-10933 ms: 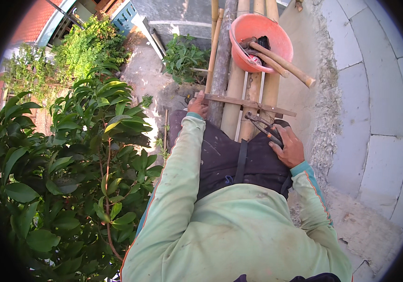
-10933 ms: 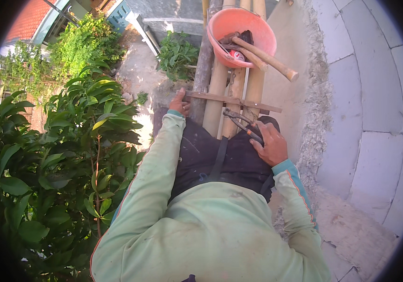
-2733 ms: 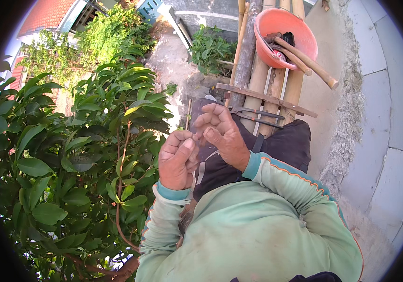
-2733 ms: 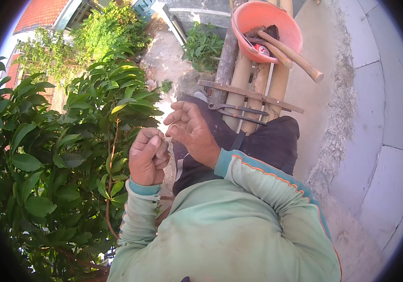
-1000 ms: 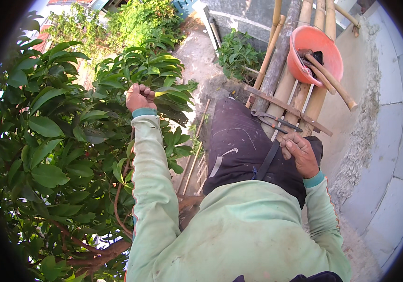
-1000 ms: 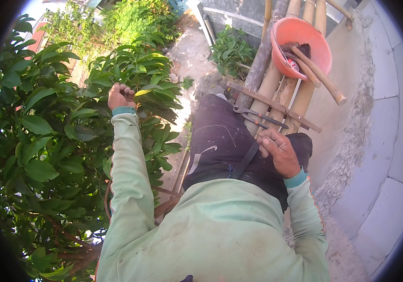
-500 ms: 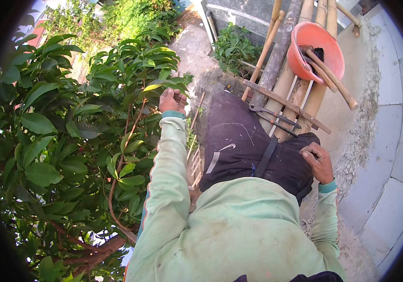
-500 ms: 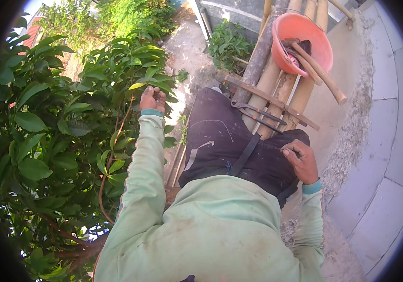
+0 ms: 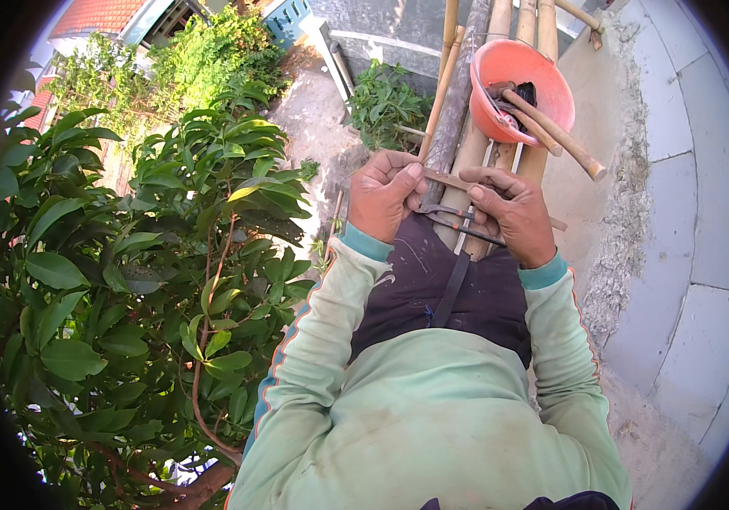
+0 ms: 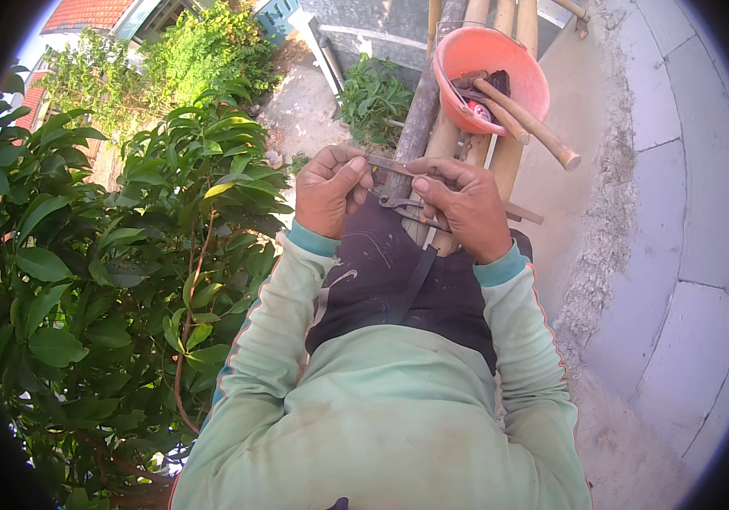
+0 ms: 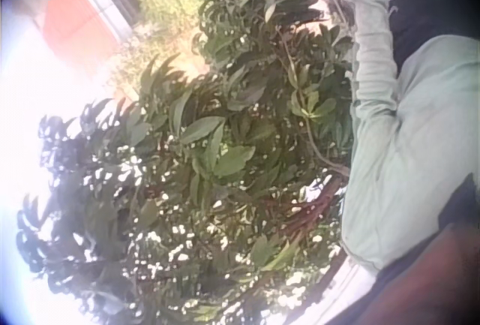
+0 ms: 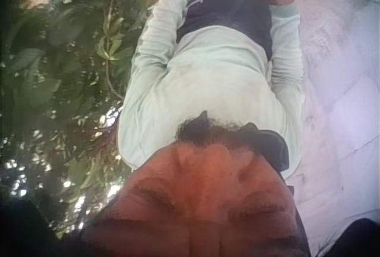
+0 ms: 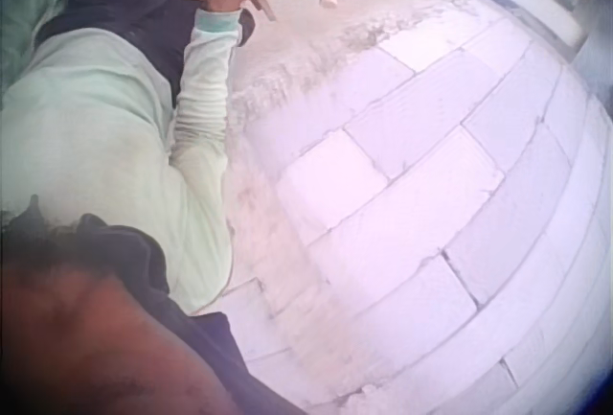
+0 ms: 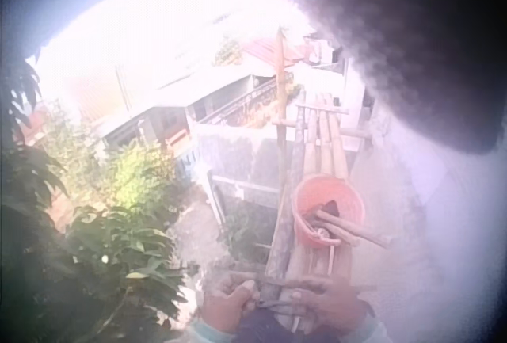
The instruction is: The person secures bamboo poles on a scaffolding platform using wire and pliers. They repeatedly wrap wire around the joints, twist it with pliers, and trim the excess. The person works on multiple joints to stabilize the structure.
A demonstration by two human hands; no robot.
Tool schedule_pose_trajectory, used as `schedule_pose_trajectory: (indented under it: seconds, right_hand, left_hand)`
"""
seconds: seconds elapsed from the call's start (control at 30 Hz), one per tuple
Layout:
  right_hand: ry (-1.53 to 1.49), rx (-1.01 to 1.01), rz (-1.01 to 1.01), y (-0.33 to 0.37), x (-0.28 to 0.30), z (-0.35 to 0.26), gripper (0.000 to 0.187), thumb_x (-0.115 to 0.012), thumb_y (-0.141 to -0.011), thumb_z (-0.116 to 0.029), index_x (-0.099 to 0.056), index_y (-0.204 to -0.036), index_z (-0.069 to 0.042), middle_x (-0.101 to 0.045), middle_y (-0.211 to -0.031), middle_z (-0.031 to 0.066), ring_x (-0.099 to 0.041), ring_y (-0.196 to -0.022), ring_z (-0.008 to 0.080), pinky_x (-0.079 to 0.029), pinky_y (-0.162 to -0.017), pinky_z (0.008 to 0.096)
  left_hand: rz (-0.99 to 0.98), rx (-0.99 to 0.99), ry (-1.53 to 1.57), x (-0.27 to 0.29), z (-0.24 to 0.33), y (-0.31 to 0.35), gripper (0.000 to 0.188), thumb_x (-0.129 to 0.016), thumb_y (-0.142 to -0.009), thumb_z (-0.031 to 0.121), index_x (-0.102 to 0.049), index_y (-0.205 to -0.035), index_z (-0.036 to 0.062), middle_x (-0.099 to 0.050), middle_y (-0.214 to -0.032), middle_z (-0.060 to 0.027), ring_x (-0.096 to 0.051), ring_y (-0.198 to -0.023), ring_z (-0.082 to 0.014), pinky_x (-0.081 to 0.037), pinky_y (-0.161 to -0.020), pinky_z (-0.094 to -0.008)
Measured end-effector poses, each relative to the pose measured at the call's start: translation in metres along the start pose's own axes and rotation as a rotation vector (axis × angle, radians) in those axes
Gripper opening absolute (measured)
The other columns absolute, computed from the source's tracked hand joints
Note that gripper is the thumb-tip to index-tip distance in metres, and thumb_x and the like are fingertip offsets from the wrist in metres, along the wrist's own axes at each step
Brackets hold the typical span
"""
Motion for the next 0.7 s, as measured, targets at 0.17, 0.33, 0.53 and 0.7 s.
schedule_pose_trajectory:
  seconds: [0.17, 0.33, 0.53, 0.7]
  right_hand:
    - [0.011, 0.096, -0.027, -0.021, -0.017, -0.015, 0.023, -0.07, -0.096, -0.016, -0.07, -0.111, 0.001, -0.066, -0.078, -0.0012, -0.056, -0.062, 0.0031, -0.043, -0.05, 0.0177]
    - [-0.057, 0.24, 0.056, -0.031, 0.002, -0.012, 0.017, -0.069, -0.097, -0.018, -0.069, -0.102, -0.002, -0.065, -0.075, 0.0006, -0.059, -0.061, 0.0051, -0.043, -0.049, 0.0187]
    - [0.142, 0.443, 0.208, -0.031, 0.057, -0.011, 0.014, -0.067, -0.099, -0.014, -0.068, -0.102, -0.001, -0.067, -0.08, 0.0037, -0.064, -0.065, 0.0089, -0.046, -0.053, 0.0203]
    - [0.124, 0.39, 0.233, -0.03, 0.077, 0.029, 0.014, -0.067, -0.099, -0.015, -0.067, -0.1, -0.001, -0.067, -0.078, 0.0045, -0.064, -0.064, 0.0095, -0.047, -0.053, 0.0213]
  left_hand:
    - [-0.152, 0.054, -0.04, -0.024, -0.008, 0.001, 0.014, -0.068, -0.096, 0.013, -0.066, -0.105, 0.0021, -0.067, -0.077, -0.0027, -0.057, -0.059, -0.0073, -0.042, -0.051, -0.0199]
    - [-0.258, 0.174, -0.205, -0.022, -0.004, 0.012, 0.02, -0.069, -0.094, 0.015, -0.066, -0.107, 0.0006, -0.067, -0.079, -0.0023, -0.058, -0.061, -0.0073, -0.044, -0.053, -0.0205]
    - [-0.128, 0.313, -0.407, 0.077, -0.047, 0.033, 0.019, -0.068, -0.097, 0.023, -0.067, -0.097, 0.0039, -0.065, -0.078, -0.0016, -0.053, -0.059, -0.0057, -0.042, -0.051, -0.0211]
    - [-0.043, 0.369, 0.294, 0.064, -0.05, 0.068, 0.026, -0.06, -0.102, 0.033, -0.057, -0.092, 0.0098, -0.062, -0.083, -0.002, -0.047, -0.054, -0.0075, -0.038, -0.048, -0.022]
Point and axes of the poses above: each hand's wrist, its own y-axis away from the middle knuckle, its own x-axis out of the back of the hand, z = x × y, the point moved 6 cm from there along -y, towards the middle knuckle
